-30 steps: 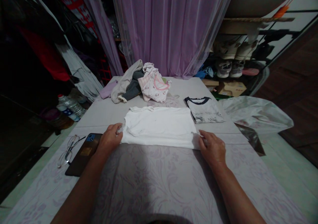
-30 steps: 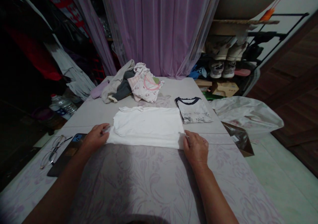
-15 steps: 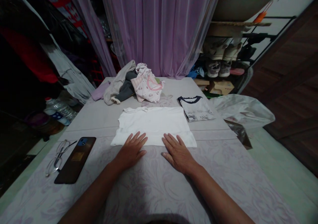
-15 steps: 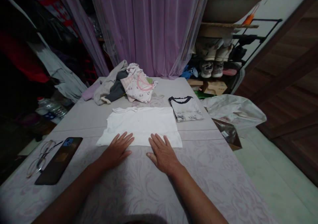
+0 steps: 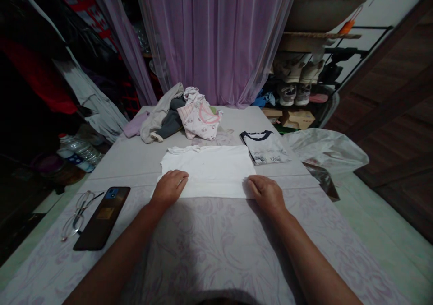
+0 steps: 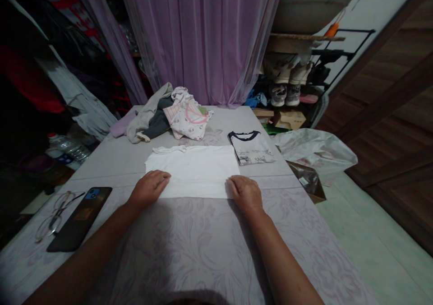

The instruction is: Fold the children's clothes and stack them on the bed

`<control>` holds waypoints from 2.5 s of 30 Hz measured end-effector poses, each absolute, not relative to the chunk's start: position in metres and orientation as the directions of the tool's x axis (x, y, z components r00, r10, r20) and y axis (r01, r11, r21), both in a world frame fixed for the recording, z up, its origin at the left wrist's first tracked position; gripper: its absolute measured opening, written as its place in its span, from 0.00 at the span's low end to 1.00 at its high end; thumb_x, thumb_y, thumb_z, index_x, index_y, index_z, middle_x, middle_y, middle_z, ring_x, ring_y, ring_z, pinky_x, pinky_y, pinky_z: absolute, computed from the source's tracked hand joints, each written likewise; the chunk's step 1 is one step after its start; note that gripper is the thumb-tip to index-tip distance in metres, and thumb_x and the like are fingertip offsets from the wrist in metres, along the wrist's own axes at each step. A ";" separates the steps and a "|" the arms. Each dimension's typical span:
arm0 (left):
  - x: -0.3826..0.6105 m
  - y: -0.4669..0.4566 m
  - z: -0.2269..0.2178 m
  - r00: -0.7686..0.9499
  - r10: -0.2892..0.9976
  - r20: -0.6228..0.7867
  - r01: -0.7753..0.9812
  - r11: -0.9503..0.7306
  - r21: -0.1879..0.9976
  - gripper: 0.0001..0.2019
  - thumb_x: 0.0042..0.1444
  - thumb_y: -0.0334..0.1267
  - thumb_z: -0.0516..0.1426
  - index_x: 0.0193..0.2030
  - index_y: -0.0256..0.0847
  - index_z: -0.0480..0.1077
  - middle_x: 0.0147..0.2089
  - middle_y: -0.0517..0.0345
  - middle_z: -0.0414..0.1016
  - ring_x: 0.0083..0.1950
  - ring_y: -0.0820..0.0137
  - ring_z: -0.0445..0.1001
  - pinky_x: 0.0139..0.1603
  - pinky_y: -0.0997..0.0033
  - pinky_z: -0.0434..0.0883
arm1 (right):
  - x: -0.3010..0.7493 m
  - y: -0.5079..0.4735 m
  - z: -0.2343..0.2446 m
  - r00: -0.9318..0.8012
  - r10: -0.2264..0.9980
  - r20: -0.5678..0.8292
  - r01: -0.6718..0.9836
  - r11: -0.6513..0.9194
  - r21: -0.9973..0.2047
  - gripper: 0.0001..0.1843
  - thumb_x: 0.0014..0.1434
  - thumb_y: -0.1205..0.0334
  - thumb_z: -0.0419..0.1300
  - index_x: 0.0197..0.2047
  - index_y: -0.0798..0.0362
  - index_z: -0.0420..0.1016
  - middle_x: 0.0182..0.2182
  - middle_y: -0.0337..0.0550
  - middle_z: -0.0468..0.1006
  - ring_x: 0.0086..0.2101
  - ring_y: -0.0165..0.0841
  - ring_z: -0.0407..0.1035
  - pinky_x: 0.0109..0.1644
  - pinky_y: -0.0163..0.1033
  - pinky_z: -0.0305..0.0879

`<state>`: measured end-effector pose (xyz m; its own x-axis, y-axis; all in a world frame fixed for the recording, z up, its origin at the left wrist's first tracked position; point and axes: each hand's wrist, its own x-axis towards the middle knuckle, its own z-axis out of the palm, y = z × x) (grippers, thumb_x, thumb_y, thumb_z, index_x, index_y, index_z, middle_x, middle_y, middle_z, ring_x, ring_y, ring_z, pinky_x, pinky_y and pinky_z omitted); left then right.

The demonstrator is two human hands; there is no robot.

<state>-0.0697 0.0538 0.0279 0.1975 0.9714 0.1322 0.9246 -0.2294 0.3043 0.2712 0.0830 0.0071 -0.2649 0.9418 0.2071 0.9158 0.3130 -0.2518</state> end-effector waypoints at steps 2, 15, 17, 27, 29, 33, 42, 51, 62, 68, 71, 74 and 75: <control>-0.070 0.064 0.032 0.193 0.979 0.067 0.940 -0.204 0.273 0.15 0.62 0.41 0.51 0.50 0.40 0.73 0.50 0.49 0.77 0.52 0.60 0.72 0.54 0.60 0.66 | 0.272 0.096 0.013 -0.217 0.958 0.186 0.951 0.250 -0.182 0.17 0.64 0.60 0.52 0.49 0.52 0.78 0.47 0.49 0.80 0.47 0.40 0.72 0.51 0.41 0.64; -0.071 0.071 0.034 0.209 0.976 -0.057 0.947 -0.187 0.262 0.12 0.59 0.39 0.51 0.46 0.42 0.71 0.38 0.55 0.79 0.42 0.62 0.76 0.51 0.62 0.67 | 0.283 0.108 0.015 -0.189 0.982 0.024 0.942 0.188 -0.279 0.10 0.59 0.61 0.57 0.43 0.50 0.76 0.38 0.43 0.80 0.38 0.35 0.73 0.39 0.36 0.62; -0.069 0.069 0.031 0.196 0.980 -0.025 0.951 -0.183 0.250 0.16 0.58 0.36 0.51 0.52 0.43 0.70 0.46 0.53 0.79 0.48 0.61 0.76 0.54 0.58 0.66 | 0.283 0.107 0.009 -0.146 0.987 0.062 0.931 0.159 -0.329 0.14 0.58 0.61 0.57 0.48 0.51 0.75 0.41 0.44 0.80 0.39 0.36 0.74 0.41 0.37 0.65; -0.034 0.051 -0.009 0.506 0.832 0.228 0.836 -0.538 0.107 0.23 0.66 0.40 0.46 0.66 0.41 0.62 0.67 0.52 0.66 0.71 0.63 0.56 0.71 0.55 0.54 | 0.238 0.078 -0.004 -0.516 0.814 0.268 0.778 0.576 -0.250 0.24 0.66 0.58 0.50 0.64 0.53 0.65 0.64 0.52 0.65 0.63 0.42 0.57 0.65 0.53 0.53; -0.029 0.049 -0.015 0.553 0.810 0.197 0.813 -0.576 0.087 0.25 0.66 0.45 0.48 0.68 0.42 0.59 0.69 0.50 0.62 0.72 0.61 0.53 0.71 0.52 0.52 | 0.225 0.072 -0.005 -0.608 0.774 0.179 0.743 0.634 -0.216 0.27 0.67 0.56 0.48 0.67 0.54 0.61 0.66 0.53 0.60 0.66 0.42 0.52 0.67 0.57 0.48; -0.033 0.046 -0.019 0.555 0.817 0.156 0.821 -0.568 0.057 0.28 0.66 0.51 0.48 0.69 0.43 0.57 0.71 0.48 0.58 0.73 0.54 0.49 0.71 0.40 0.44 | 0.226 0.070 -0.009 -0.632 0.769 0.097 0.756 0.640 -0.140 0.30 0.68 0.52 0.47 0.69 0.55 0.57 0.68 0.55 0.54 0.67 0.44 0.47 0.68 0.60 0.45; -0.063 0.038 -0.017 0.505 0.859 0.083 0.856 -0.511 0.082 0.30 0.66 0.56 0.43 0.71 0.47 0.53 0.71 0.52 0.58 0.74 0.52 0.47 0.70 0.37 0.39 | 0.289 0.082 -0.012 -0.501 0.862 0.070 0.861 0.505 -0.056 0.29 0.69 0.49 0.44 0.69 0.50 0.55 0.69 0.52 0.54 0.68 0.43 0.46 0.66 0.60 0.46; -0.081 0.019 -0.018 0.417 0.906 0.072 0.904 -0.422 0.074 0.28 0.66 0.54 0.44 0.70 0.48 0.56 0.70 0.50 0.59 0.73 0.54 0.50 0.70 0.37 0.42 | 0.275 0.074 -0.011 -0.503 0.857 0.115 0.854 0.513 -0.083 0.29 0.68 0.51 0.44 0.69 0.51 0.57 0.68 0.54 0.56 0.67 0.43 0.48 0.67 0.62 0.43; -0.125 0.071 0.035 -0.141 0.984 0.106 0.850 0.066 0.523 0.21 0.61 0.52 0.47 0.45 0.45 0.76 0.46 0.57 0.81 0.48 0.63 0.78 0.48 0.69 0.72 | 0.274 0.162 0.046 -0.382 0.918 0.107 0.920 0.389 -0.050 0.17 0.64 0.62 0.51 0.52 0.50 0.77 0.51 0.46 0.79 0.48 0.38 0.73 0.51 0.39 0.65; -0.144 0.157 0.047 -0.136 0.990 0.029 0.932 0.118 0.343 0.24 0.55 0.46 0.52 0.57 0.40 0.70 0.60 0.48 0.73 0.54 0.60 0.74 0.53 0.65 0.70 | 0.254 0.228 0.041 -0.421 0.901 0.103 0.907 0.416 0.071 0.23 0.61 0.67 0.52 0.59 0.53 0.70 0.58 0.51 0.72 0.55 0.41 0.66 0.54 0.44 0.61; -0.148 0.183 0.044 -0.066 0.993 -0.102 0.968 0.088 0.234 0.27 0.53 0.49 0.54 0.58 0.40 0.70 0.60 0.47 0.73 0.56 0.59 0.73 0.54 0.66 0.69 | 0.250 0.241 0.035 -0.446 0.894 0.054 0.893 0.439 0.100 0.23 0.60 0.67 0.53 0.59 0.55 0.71 0.55 0.54 0.75 0.54 0.44 0.67 0.53 0.46 0.60; -0.150 0.197 0.039 -0.034 0.985 -0.168 0.985 0.061 0.159 0.27 0.49 0.50 0.56 0.55 0.41 0.72 0.58 0.47 0.75 0.56 0.58 0.74 0.52 0.67 0.69 | 0.248 0.246 0.031 -0.446 0.895 0.022 0.888 0.440 0.133 0.21 0.60 0.66 0.54 0.55 0.56 0.74 0.49 0.57 0.78 0.50 0.46 0.69 0.50 0.47 0.60; -0.151 0.199 0.038 -0.035 0.984 -0.172 0.987 0.061 0.149 0.26 0.48 0.49 0.56 0.54 0.41 0.73 0.57 0.48 0.76 0.55 0.57 0.74 0.50 0.67 0.69 | 0.247 0.247 0.030 -0.451 0.892 0.023 0.885 0.443 0.142 0.20 0.60 0.66 0.54 0.54 0.56 0.75 0.48 0.57 0.78 0.49 0.46 0.69 0.49 0.47 0.59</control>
